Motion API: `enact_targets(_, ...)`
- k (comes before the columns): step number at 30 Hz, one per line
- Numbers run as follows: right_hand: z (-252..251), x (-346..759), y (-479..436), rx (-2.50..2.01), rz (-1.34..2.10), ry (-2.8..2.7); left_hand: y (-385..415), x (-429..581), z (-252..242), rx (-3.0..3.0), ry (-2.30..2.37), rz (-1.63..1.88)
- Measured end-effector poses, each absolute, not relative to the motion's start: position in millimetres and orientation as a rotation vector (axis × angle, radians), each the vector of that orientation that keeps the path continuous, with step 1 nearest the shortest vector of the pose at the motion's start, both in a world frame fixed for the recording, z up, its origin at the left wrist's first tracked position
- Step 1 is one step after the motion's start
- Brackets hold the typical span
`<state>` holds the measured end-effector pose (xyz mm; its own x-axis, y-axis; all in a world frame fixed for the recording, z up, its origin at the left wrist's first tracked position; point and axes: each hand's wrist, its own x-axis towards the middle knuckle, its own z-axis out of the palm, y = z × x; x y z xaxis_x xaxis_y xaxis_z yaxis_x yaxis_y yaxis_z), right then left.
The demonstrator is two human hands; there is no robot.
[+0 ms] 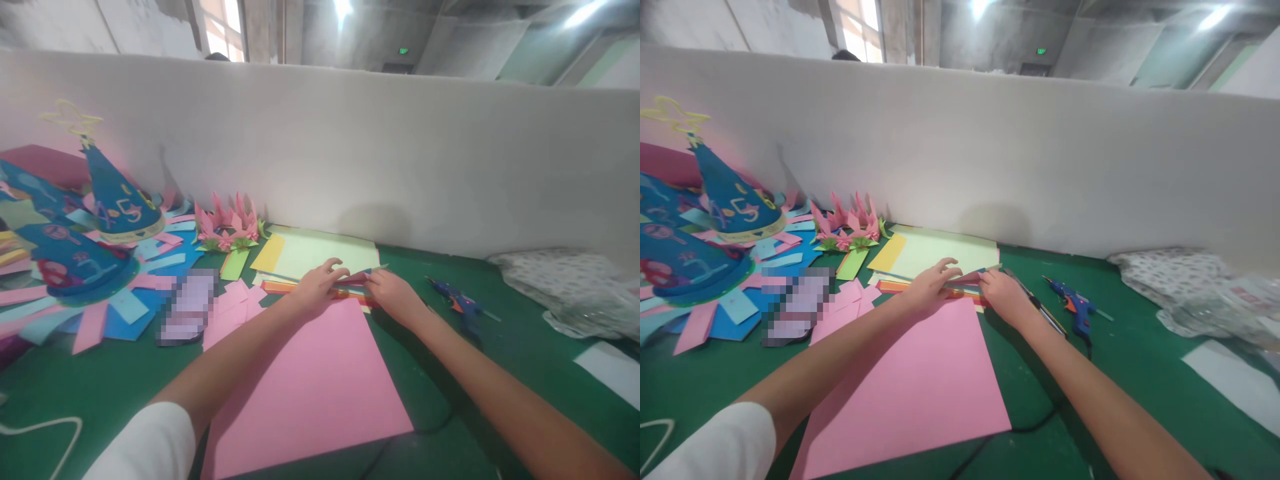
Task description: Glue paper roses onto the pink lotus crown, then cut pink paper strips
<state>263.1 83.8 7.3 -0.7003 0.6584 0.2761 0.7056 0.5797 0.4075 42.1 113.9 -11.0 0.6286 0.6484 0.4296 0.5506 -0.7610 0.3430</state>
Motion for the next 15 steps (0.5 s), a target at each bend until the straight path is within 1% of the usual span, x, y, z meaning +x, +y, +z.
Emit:
enact_targets(9,23,261,97,-1.134,-0.703,-2.738,114,42,-7,2.641,0.972,0.787)
enact_targets(15,38,262,102,-1.088,-0.627,-2.747,111,41,-5,2.533,0.926,0.86)
